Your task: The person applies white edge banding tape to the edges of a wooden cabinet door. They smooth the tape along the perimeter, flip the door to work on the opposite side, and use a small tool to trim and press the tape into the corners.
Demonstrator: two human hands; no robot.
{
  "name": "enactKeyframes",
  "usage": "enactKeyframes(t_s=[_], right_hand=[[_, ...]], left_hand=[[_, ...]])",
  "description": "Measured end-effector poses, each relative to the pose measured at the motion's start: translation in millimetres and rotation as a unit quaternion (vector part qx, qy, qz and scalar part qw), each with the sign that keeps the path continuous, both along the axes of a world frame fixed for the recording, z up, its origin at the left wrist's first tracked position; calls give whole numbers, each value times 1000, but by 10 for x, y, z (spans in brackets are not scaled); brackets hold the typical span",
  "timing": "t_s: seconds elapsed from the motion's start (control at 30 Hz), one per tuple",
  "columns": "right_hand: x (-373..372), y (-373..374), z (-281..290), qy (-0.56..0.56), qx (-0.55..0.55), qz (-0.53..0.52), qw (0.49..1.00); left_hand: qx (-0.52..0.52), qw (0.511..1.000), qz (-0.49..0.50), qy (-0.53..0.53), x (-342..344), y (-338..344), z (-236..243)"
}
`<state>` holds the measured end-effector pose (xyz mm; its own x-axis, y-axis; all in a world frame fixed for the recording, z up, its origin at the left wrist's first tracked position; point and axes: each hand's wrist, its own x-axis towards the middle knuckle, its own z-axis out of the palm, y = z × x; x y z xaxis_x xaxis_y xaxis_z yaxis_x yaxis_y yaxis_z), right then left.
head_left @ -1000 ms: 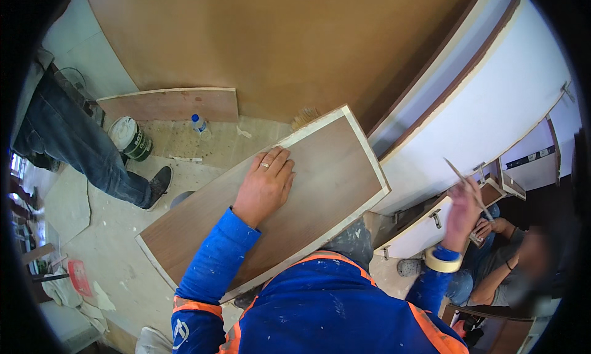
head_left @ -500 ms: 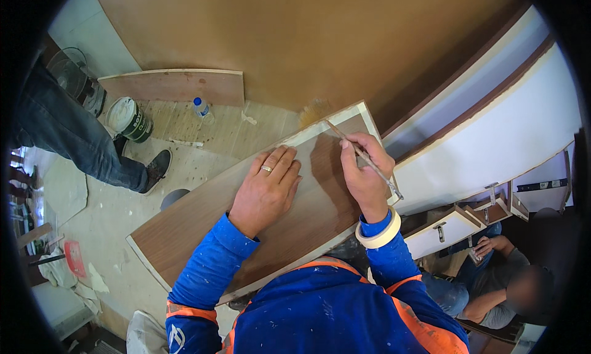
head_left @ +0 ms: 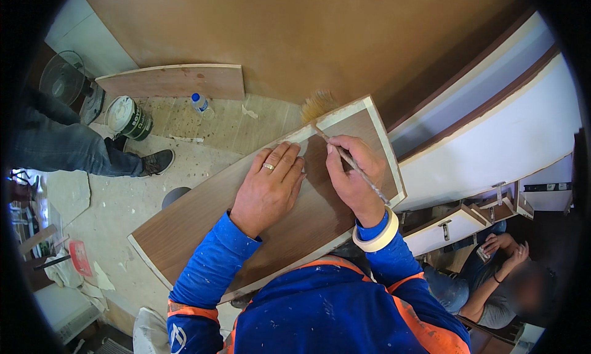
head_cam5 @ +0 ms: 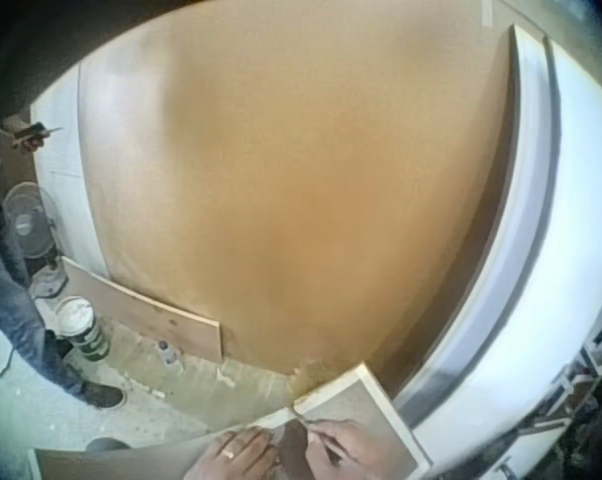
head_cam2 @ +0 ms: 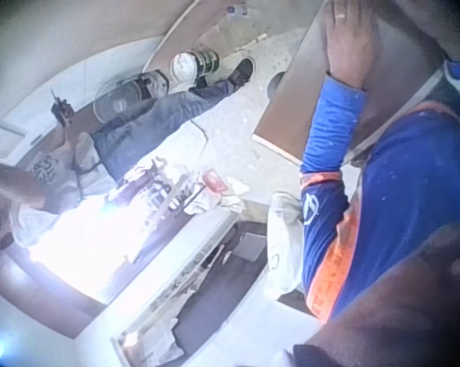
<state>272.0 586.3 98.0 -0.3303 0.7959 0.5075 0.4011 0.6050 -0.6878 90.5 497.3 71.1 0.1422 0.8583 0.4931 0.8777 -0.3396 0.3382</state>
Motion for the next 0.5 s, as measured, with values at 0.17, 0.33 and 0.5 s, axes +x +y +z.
enactKeyframes(t_s=[0.17, 0.33, 0.5], right_hand=[[92, 141, -21, 9, -4, -39, 999], [196, 306, -6, 3, 16, -76, 997], [71, 147, 12, -20, 13, -26, 999]], left_hand=[[-1, 1000, 2, -1, 2, -3, 15], [-5, 1000, 4, -4, 5, -4, -2], [-11, 1000, 3, -4, 6, 0, 6]])
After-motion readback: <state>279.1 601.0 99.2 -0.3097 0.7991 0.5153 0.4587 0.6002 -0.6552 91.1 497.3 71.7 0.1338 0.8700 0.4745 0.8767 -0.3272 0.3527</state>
